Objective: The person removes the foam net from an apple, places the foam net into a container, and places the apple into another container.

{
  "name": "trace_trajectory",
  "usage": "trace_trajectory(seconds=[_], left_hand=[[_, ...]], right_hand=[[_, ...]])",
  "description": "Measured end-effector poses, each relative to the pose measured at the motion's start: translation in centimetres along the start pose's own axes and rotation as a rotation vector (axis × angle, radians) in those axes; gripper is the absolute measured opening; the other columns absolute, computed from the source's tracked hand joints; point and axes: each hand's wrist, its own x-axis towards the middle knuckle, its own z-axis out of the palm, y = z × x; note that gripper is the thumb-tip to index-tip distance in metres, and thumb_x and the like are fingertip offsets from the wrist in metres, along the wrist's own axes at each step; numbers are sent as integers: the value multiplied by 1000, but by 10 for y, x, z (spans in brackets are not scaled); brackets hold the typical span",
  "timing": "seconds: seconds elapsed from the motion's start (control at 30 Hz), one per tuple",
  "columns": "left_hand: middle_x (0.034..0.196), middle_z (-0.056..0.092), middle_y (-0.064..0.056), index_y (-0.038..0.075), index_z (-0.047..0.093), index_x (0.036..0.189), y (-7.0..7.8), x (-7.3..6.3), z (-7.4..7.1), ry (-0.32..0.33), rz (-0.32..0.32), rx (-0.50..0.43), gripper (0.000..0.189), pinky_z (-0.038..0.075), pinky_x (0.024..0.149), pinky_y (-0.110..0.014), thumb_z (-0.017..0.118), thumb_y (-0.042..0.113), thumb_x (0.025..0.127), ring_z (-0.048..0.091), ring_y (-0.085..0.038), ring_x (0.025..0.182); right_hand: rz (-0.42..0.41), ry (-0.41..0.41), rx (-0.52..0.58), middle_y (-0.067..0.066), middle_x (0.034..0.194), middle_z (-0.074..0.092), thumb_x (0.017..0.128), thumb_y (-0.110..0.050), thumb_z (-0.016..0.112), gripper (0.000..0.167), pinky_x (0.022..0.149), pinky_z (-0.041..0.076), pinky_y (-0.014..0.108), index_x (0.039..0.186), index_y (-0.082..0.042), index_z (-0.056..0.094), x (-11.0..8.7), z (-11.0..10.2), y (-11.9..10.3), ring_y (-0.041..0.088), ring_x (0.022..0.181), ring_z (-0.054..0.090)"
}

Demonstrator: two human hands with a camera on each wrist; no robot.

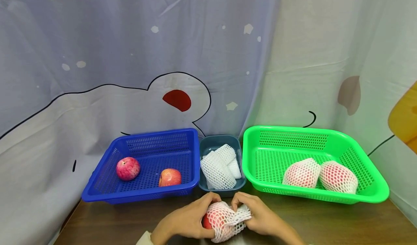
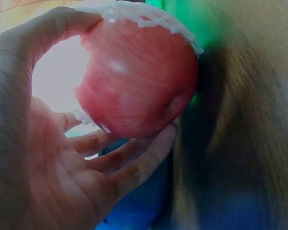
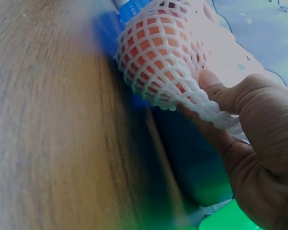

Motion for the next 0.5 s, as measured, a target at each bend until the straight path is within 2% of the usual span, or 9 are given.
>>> trace_trajectory(seconds=[0.5], left_hand=[[123, 52, 5, 19, 36, 133, 2, -1, -2, -38, 35, 40, 78, 48, 93, -17, 81, 31, 71, 53, 0, 108]], right_hand=[[20, 15, 11, -6, 88, 58, 53, 23, 56, 56, 70, 51, 19, 90, -19, 55, 1, -1, -4, 1, 82, 54]])
